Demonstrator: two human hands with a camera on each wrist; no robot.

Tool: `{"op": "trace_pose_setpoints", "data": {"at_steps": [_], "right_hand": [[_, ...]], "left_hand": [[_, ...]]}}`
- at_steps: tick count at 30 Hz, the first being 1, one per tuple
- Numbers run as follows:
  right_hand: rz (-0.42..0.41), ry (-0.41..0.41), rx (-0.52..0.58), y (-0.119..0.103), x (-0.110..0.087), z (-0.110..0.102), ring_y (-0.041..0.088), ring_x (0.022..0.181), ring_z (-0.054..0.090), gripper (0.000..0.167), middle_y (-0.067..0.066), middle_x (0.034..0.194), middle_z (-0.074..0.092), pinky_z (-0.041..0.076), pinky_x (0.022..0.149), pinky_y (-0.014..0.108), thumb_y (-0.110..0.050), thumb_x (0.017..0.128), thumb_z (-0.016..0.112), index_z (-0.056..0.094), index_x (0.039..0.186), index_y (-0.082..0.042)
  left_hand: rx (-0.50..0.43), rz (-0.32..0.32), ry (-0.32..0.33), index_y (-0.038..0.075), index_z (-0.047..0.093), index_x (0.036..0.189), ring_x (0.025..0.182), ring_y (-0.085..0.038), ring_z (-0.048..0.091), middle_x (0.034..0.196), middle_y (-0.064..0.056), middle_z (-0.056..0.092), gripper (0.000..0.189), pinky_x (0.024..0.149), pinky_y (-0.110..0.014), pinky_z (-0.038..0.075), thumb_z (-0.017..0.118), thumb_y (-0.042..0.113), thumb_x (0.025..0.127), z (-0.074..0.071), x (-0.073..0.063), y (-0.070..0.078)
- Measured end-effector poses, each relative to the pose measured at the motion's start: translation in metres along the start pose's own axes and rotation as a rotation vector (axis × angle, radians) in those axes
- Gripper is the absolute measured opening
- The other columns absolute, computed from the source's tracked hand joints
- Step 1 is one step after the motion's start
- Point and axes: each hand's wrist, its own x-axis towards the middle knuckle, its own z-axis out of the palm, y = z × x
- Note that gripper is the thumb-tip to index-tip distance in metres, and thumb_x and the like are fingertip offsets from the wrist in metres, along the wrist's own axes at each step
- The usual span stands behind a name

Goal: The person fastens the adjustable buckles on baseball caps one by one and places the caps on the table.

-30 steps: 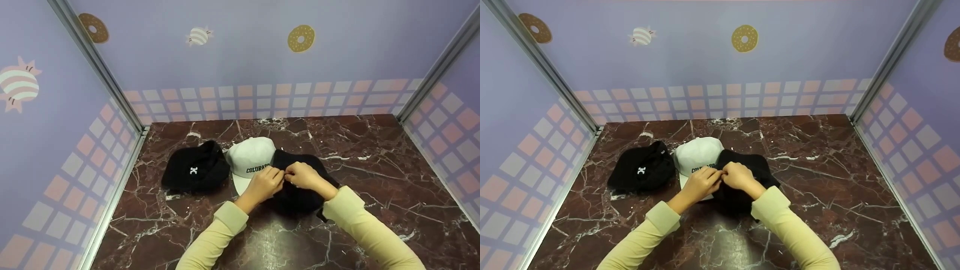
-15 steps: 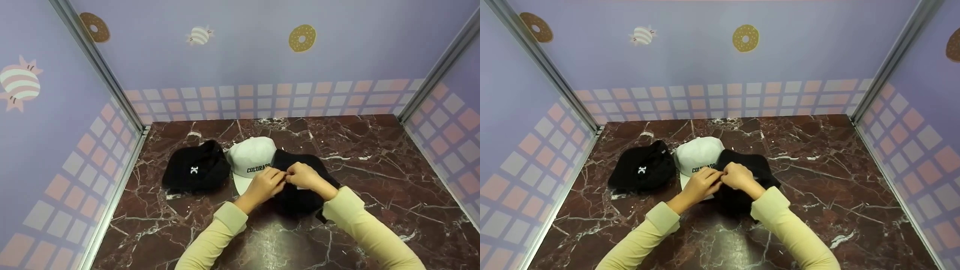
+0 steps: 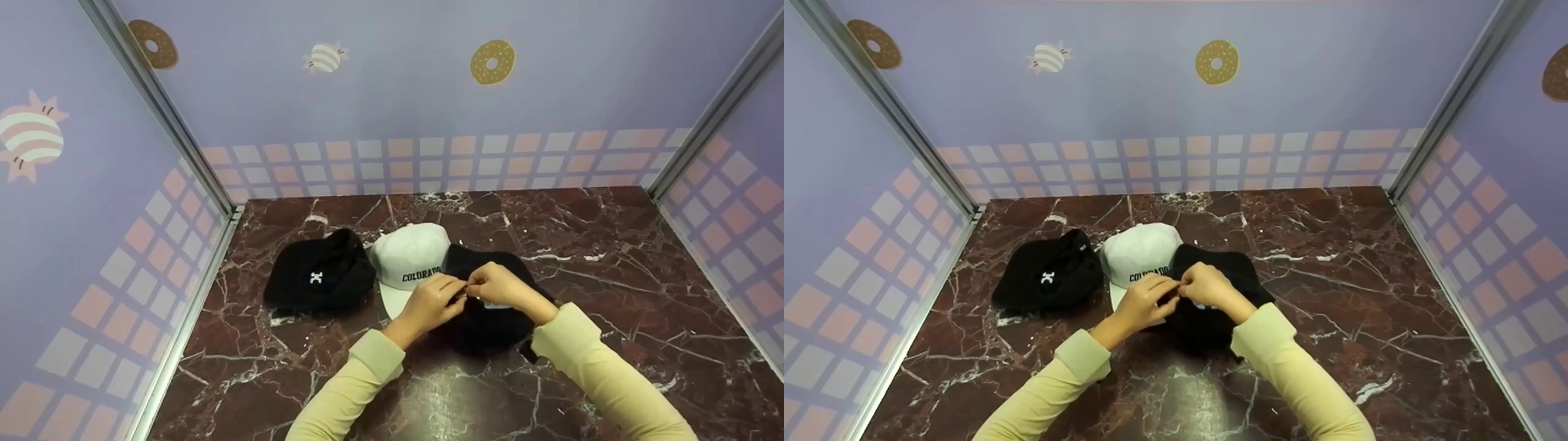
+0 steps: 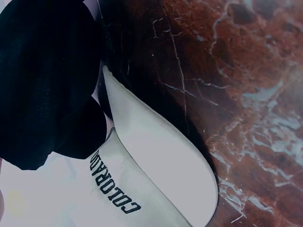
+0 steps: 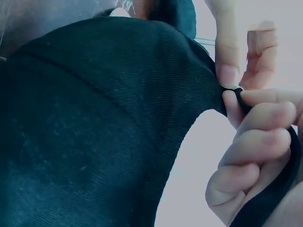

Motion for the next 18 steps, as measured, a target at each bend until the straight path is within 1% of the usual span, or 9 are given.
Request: {"op": "trace_pose_setpoints", "data": {"at_steps": [3,5,10,18], "right_hand": [[0.051,-0.001,0.123,-0.0009,0.0005,-0.0047,0.006,0.040,0.043,0.014,-0.005,0.046,0.047,0.037,0.041,0.019,-0.009,0.078,0.057,0.062,0.070,0.001],[0.056,-0.003,0.162,0.0003,0.0005,-0.0076,0.006,0.039,0.042,0.013,-0.004,0.046,0.047,0.037,0.040,0.019,-0.007,0.078,0.056,0.061,0.070,0.002],[0.040,-0.025,0.184,0.0036,0.0019,-0.0080,0.004,0.036,0.038,0.012,-0.004,0.046,0.046,0.034,0.037,0.018,-0.002,0.076,0.053,0.059,0.068,0.004],[-0.008,-0.031,0.225,0.0052,0.0047,-0.0032,0.003,0.037,0.038,0.014,0.000,0.050,0.045,0.033,0.037,0.018,-0.002,0.080,0.054,0.058,0.075,0.010]], "left_hand": [[-0.021,-0.015,0.006,0.009,0.065,0.088,0.079,-0.011,0.058,0.085,0.002,0.064,0.017,0.072,-0.021,0.047,0.064,0.017,0.072,-0.0016,0.0001,-0.0009],[-0.036,-0.021,0.006,0.009,0.065,0.087,0.080,-0.012,0.059,0.084,0.003,0.064,0.017,0.073,-0.021,0.047,0.064,0.017,0.072,-0.0022,0.0004,-0.0012],[-0.049,-0.025,-0.004,0.010,0.065,0.087,0.080,-0.011,0.058,0.084,0.003,0.064,0.017,0.073,-0.022,0.047,0.065,0.017,0.071,-0.0049,0.0014,-0.0013],[-0.012,-0.008,-0.003,0.010,0.067,0.087,0.079,-0.012,0.059,0.085,0.002,0.064,0.018,0.072,-0.021,0.047,0.066,0.017,0.070,-0.0054,0.0030,-0.0027]]}}
